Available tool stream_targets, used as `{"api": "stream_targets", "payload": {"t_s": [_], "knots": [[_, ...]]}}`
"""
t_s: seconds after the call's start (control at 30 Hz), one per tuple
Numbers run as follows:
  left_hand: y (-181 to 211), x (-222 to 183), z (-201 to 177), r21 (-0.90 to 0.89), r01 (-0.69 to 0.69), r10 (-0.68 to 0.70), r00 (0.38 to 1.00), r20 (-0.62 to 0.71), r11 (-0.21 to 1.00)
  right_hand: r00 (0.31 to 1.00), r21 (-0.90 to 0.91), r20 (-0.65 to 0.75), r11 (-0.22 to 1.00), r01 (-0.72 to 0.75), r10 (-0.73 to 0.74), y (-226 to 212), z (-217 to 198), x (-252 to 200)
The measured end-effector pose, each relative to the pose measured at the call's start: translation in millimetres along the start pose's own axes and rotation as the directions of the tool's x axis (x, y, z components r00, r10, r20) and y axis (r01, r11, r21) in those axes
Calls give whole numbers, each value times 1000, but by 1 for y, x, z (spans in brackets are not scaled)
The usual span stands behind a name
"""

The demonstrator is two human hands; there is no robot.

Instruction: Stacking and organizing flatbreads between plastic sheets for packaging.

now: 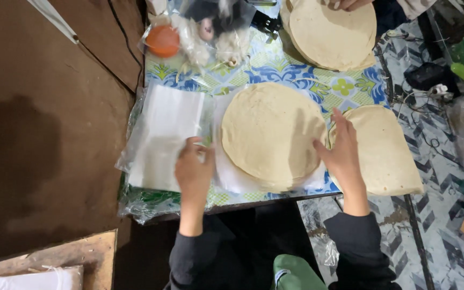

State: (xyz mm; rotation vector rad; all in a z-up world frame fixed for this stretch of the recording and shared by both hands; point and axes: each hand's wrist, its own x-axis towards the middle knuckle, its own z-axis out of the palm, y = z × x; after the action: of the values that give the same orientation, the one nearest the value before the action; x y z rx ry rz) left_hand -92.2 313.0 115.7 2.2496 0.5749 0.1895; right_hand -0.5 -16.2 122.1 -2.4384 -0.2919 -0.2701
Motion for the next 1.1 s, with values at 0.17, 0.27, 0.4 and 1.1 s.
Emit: {"api": "stream_targets", "payload": {"t_s": [0.17, 0.27, 0.4, 1.1], "knots": [[-87, 6, 13, 408, -85, 267, 871, -413, 909, 977, 15, 15, 977, 214, -214, -36, 13, -6], [-113, 9, 28, 628, 60, 315, 826, -468, 776, 974, 39, 73, 977, 211, -214, -59, 22, -5], [-95, 3, 28, 485, -53, 277, 872, -404, 873, 952, -13, 70, 954, 301, -299, -76, 38, -9], [-11, -52, 16, -448, -502, 490, 858, -152, 740, 881, 788, 443, 540, -296, -164, -103, 100, -2]]}}
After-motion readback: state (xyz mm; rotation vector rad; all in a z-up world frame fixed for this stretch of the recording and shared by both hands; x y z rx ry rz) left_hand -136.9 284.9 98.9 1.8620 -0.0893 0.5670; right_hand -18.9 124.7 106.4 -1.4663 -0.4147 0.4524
